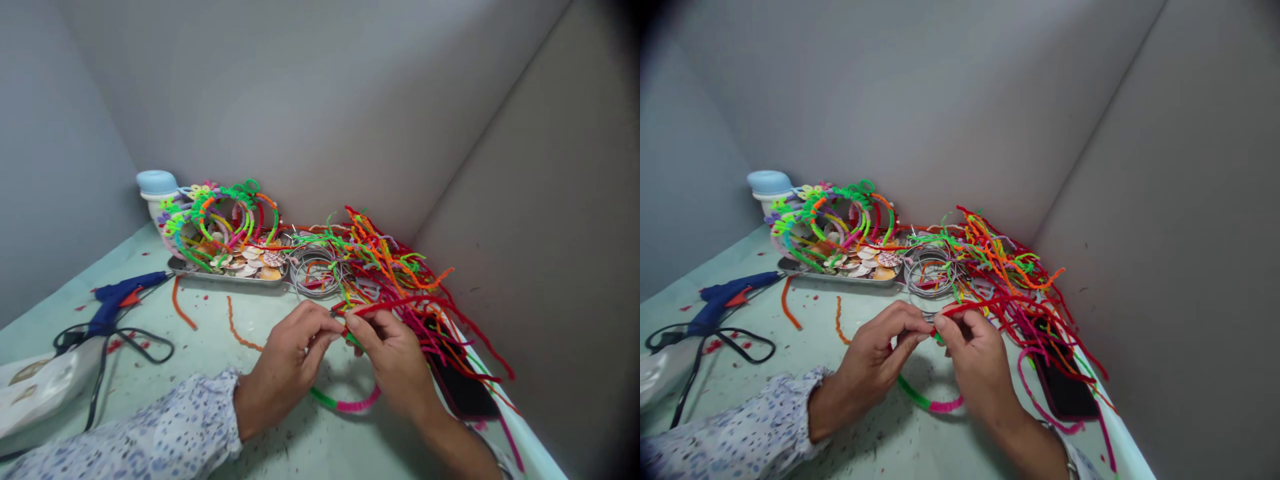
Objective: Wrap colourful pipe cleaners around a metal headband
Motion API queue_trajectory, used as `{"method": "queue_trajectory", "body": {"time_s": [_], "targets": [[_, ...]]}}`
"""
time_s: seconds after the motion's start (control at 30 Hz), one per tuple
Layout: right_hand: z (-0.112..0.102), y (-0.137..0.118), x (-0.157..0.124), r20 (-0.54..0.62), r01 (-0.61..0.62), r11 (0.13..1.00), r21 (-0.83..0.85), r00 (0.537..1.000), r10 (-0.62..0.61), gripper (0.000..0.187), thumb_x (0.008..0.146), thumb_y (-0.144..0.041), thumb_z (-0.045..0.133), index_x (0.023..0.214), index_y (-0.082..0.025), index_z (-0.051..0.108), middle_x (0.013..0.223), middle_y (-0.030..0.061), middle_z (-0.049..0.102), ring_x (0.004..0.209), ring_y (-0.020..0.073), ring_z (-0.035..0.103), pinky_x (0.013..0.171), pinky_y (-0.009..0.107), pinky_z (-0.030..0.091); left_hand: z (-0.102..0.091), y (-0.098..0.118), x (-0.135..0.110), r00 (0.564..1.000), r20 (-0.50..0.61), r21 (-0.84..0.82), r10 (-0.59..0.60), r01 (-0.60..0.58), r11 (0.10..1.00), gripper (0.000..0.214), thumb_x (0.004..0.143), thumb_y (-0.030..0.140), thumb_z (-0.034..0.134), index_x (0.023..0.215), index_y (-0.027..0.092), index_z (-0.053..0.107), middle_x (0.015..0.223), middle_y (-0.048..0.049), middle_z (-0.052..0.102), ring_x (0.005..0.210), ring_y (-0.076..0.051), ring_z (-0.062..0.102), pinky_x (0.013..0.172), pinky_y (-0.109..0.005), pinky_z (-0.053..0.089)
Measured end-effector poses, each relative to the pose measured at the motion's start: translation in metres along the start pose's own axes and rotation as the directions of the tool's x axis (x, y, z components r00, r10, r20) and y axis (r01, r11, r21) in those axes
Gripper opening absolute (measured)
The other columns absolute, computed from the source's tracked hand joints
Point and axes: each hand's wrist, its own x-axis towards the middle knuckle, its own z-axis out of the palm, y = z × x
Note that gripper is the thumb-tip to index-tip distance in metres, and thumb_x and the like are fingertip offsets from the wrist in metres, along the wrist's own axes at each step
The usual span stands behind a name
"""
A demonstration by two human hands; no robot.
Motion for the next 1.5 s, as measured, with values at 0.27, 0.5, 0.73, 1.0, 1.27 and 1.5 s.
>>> {"method": "queue_trajectory", "body": {"time_s": [0.27,0.5,0.73,1.0,1.27,1.5], "targets": [[-0.003,0.000,0.007,0.191,-0.166,0.960,0.226,0.974,0.124,0.025,0.083,-0.042,0.063,0.078,-0.017,0.062,0.067,-0.0021,0.059,0.061,0.0107,0.053,0.056,0.022,0.041,0.002,-0.004,-0.002,1.000,0.016,-0.002,0.025,-0.025,1.000,0.015,0.089,0.011,0.051,0.095,0.019,0.063,0.088,-0.0039,0.060,0.083,-0.014,0.056,0.073,-0.026,0.046],[-0.002,0.001,0.005,0.272,-0.300,0.882,0.363,0.940,0.208,0.027,0.080,-0.042,0.066,0.076,-0.016,0.059,0.063,-0.0034,0.055,0.057,0.0088,0.049,0.051,0.020,0.037,0.002,-0.005,-0.003,0.998,0.023,0.022,0.065,-0.066,0.998,0.018,0.089,0.008,0.051,0.097,0.019,0.062,0.091,-0.0040,0.060,0.085,-0.013,0.056,0.074,-0.025,0.046],[-0.001,0.002,0.006,0.350,-0.428,0.795,0.430,0.891,0.291,0.028,0.076,-0.041,0.070,0.076,-0.016,0.057,0.062,-0.0037,0.055,0.053,0.0069,0.047,0.046,0.017,0.034,0.000,-0.002,-0.005,0.995,0.036,0.055,0.092,-0.094,0.994,0.019,0.089,0.006,0.047,0.096,0.019,0.060,0.089,-0.0046,0.057,0.086,-0.014,0.055,0.075,-0.025,0.046],[0.000,0.006,0.005,0.452,-0.529,0.724,0.443,0.829,0.330,0.020,0.073,-0.034,0.071,0.073,-0.018,0.059,0.062,-0.0040,0.051,0.051,0.0077,0.045,0.043,0.018,0.031,0.002,-0.009,-0.011,0.990,0.040,0.093,0.136,-0.140,0.986,0.022,0.088,0.004,0.046,0.097,0.020,0.058,0.090,-0.0044,0.055,0.085,-0.014,0.055,0.073,-0.027,0.046],[0.001,0.012,0.007,0.571,-0.628,0.641,0.441,0.748,0.340,0.015,0.074,-0.027,0.066,0.069,-0.016,0.057,0.053,-0.0051,0.050,0.043,0.0056,0.041,0.041,0.017,0.026,0.002,-0.016,-0.013,0.975,0.040,0.147,0.219,-0.223,0.964,0.024,0.084,0.002,0.048,0.097,0.019,0.058,0.091,-0.0046,0.055,0.083,-0.014,0.055,0.070,-0.025,0.046],[0.002,0.016,0.009,0.608,-0.666,0.615,0.423,0.712,0.352,0.021,0.072,-0.034,0.068,0.069,-0.016,0.056,0.055,-0.0055,0.046,0.045,0.0055,0.038,0.041,0.018,0.023,0.001,-0.016,-0.011,0.974,0.042,0.164,0.222,-0.226,0.960,0.023,0.085,0.003,0.047,0.098,0.019,0.058,0.091,-0.0053,0.056,0.083,-0.015,0.056,0.070,-0.026,0.047]]}}
